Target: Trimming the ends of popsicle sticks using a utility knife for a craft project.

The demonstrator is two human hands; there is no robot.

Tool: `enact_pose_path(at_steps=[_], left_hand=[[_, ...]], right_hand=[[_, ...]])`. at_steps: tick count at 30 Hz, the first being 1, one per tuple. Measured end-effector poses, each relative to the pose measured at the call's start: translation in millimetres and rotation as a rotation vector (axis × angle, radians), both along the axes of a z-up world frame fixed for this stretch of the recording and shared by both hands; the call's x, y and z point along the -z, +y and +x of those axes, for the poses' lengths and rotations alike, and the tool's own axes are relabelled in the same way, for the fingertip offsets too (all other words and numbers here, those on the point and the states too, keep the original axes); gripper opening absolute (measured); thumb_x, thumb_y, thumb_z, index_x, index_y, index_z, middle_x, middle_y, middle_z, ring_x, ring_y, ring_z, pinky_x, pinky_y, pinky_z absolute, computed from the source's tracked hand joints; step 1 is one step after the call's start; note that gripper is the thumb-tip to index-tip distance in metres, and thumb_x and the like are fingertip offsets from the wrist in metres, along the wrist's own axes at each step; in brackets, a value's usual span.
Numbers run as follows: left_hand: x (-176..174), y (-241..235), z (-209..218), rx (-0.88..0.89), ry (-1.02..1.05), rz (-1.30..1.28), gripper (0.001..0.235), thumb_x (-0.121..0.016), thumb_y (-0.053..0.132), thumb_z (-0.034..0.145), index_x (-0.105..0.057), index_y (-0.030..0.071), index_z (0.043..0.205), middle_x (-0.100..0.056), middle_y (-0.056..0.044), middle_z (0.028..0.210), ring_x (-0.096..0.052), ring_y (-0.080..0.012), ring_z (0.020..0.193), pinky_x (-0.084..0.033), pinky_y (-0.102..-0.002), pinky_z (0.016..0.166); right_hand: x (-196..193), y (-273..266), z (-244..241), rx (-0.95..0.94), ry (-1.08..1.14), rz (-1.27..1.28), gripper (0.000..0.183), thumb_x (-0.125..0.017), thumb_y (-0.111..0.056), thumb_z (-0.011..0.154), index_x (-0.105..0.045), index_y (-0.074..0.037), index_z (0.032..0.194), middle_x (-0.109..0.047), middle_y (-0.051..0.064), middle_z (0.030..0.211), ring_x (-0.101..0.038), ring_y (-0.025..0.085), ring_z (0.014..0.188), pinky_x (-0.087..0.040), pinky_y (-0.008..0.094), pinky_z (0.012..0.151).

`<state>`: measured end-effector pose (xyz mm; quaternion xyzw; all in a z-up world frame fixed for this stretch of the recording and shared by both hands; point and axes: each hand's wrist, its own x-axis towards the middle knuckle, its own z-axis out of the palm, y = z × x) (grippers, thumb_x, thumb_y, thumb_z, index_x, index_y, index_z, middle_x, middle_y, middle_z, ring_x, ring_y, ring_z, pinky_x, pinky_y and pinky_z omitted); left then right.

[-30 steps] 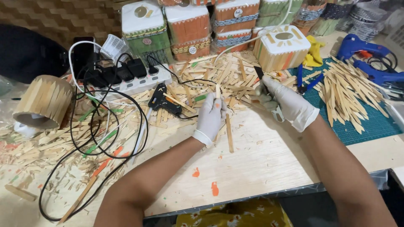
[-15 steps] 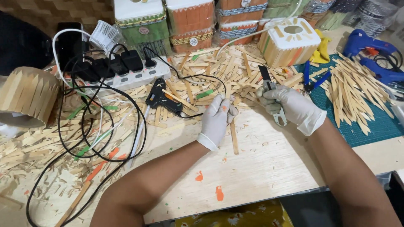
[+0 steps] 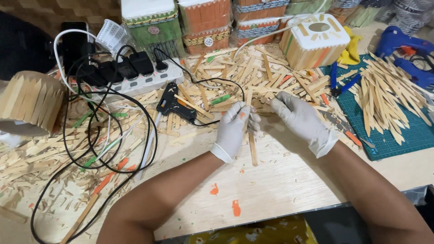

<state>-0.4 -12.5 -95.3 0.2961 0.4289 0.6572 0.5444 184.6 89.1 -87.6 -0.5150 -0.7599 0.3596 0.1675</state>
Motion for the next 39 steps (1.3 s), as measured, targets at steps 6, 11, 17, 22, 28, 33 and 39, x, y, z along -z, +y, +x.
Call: enact_pose_path(at_steps=[6, 11, 17, 22, 28, 33, 39], left_hand=[[2, -2, 0, 0.039, -0.087, -0.012, 0.021, -0.052, 0.018, 0.105, -0.061, 0.003, 0.092, -0.068, -0.015, 0.073, -0.060, -0.0136, 0.050, -0.046, -0.022, 0.037], [1, -7, 6, 0.137, -0.180, -0.031, 0.019, -0.049, 0.017, 0.106, -0.059, 0.006, 0.093, -0.059, -0.007, 0.065, -0.041, -0.0054, 0.043, -0.029, -0.016, 0.035], [-4, -11, 9, 0.161, -0.251, -0.050, 0.016, -0.050, 0.015, 0.104, -0.057, 0.007, 0.092, -0.053, -0.004, 0.062, -0.031, -0.0022, 0.043, -0.022, -0.014, 0.035], [-7, -13, 11, 0.200, -0.316, -0.074, 0.016, -0.049, 0.014, 0.104, -0.056, 0.007, 0.092, -0.048, -0.002, 0.061, -0.025, -0.0014, 0.042, -0.019, -0.015, 0.035], [-10, -22, 17, 0.227, -0.390, -0.134, 0.016, -0.049, 0.016, 0.103, -0.054, 0.009, 0.090, -0.042, 0.000, 0.062, -0.022, -0.0009, 0.044, -0.016, -0.014, 0.037], [-10, -26, 19, 0.249, -0.426, -0.191, 0.015, -0.050, 0.017, 0.100, -0.052, 0.012, 0.086, -0.037, 0.004, 0.061, -0.022, -0.0010, 0.043, -0.015, -0.014, 0.036], [-11, -34, 21, 0.274, -0.467, -0.198, 0.017, -0.045, 0.019, 0.102, -0.049, 0.014, 0.086, -0.027, 0.007, 0.063, -0.020, -0.0012, 0.045, -0.014, -0.015, 0.037]], right_hand=[[27, -10, -2, 0.049, -0.050, 0.159, 0.044, -0.048, -0.062, 0.105, -0.066, -0.023, 0.097, -0.072, 0.013, 0.087, -0.069, 0.042, 0.098, -0.053, 0.051, 0.092], [-4, -28, -14, -0.081, -0.186, 0.462, 0.039, -0.045, -0.060, 0.104, -0.060, -0.026, 0.094, -0.065, 0.008, 0.069, -0.072, 0.035, 0.080, -0.057, 0.045, 0.075], [11, -23, -13, -0.096, -0.182, 0.592, 0.033, -0.053, -0.057, 0.101, -0.057, -0.025, 0.092, -0.062, 0.009, 0.067, -0.071, 0.036, 0.075, -0.056, 0.045, 0.069], [15, -21, -11, -0.093, -0.179, 0.652, 0.036, -0.056, -0.060, 0.098, -0.057, -0.025, 0.091, -0.061, 0.008, 0.066, -0.071, 0.035, 0.073, -0.055, 0.044, 0.067], [23, -13, -8, -0.148, -0.177, 0.785, 0.043, -0.053, -0.067, 0.095, -0.053, -0.025, 0.085, -0.057, 0.005, 0.063, -0.068, 0.031, 0.067, -0.054, 0.041, 0.063], [17, -10, -10, -0.225, -0.106, 0.868, 0.046, -0.049, -0.066, 0.097, -0.051, -0.022, 0.084, -0.057, 0.007, 0.061, -0.068, 0.034, 0.065, -0.055, 0.043, 0.063], [24, -2, -6, -0.256, -0.161, 0.960, 0.053, -0.043, -0.072, 0.097, -0.048, -0.022, 0.081, -0.053, 0.005, 0.061, -0.066, 0.030, 0.062, -0.055, 0.040, 0.063]])
